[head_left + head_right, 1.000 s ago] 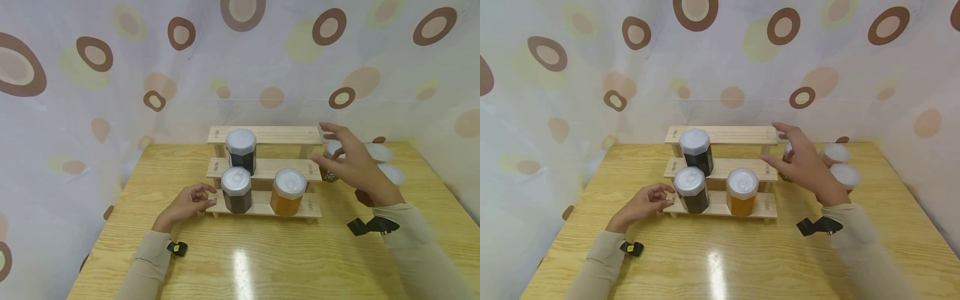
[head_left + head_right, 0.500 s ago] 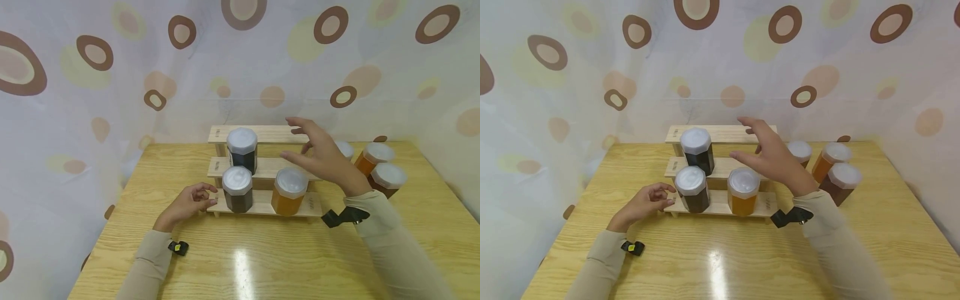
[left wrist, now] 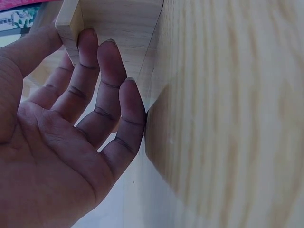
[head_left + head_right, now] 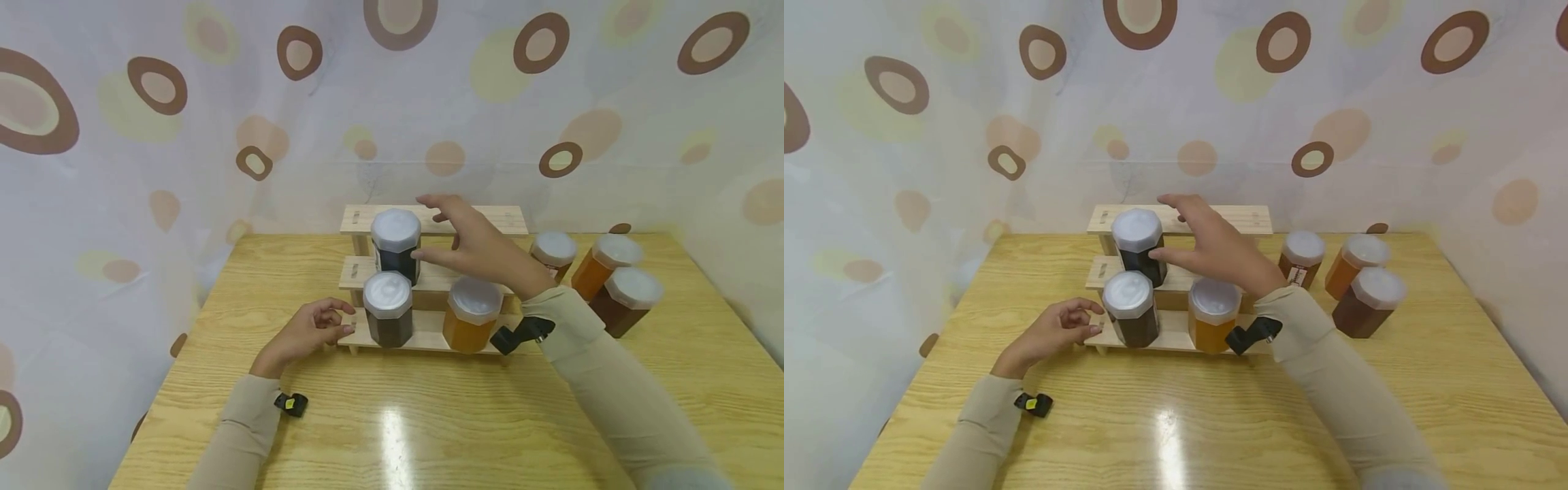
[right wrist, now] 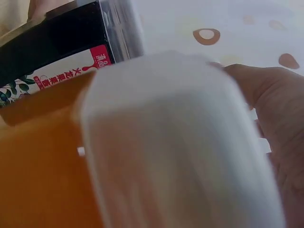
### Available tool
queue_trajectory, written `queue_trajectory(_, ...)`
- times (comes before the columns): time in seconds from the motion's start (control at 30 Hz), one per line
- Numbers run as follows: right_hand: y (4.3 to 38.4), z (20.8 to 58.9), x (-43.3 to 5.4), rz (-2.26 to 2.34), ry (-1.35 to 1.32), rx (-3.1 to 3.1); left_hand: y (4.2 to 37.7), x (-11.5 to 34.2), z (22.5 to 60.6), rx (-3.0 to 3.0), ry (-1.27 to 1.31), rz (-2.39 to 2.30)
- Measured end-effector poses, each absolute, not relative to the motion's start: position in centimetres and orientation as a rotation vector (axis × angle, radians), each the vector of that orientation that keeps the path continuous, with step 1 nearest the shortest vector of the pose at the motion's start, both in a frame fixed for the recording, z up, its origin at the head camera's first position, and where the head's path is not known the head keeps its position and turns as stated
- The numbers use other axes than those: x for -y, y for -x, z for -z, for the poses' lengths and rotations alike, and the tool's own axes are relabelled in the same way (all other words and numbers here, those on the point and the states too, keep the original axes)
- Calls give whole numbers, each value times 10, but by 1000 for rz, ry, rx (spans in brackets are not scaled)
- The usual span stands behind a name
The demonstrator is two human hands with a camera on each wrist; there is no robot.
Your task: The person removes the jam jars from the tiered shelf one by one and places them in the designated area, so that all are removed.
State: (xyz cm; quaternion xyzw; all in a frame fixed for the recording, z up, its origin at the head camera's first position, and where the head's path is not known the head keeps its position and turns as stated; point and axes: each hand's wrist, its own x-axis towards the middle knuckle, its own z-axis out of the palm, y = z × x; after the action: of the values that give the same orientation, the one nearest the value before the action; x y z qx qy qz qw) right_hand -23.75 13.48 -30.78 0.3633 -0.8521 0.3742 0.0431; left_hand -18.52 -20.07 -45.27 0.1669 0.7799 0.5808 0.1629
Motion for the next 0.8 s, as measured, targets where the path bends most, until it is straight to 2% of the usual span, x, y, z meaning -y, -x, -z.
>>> queue_trajectory(0.8,244,306,-97,-1009,-1174,2654,186,201,454,-2217,-488,-1658)
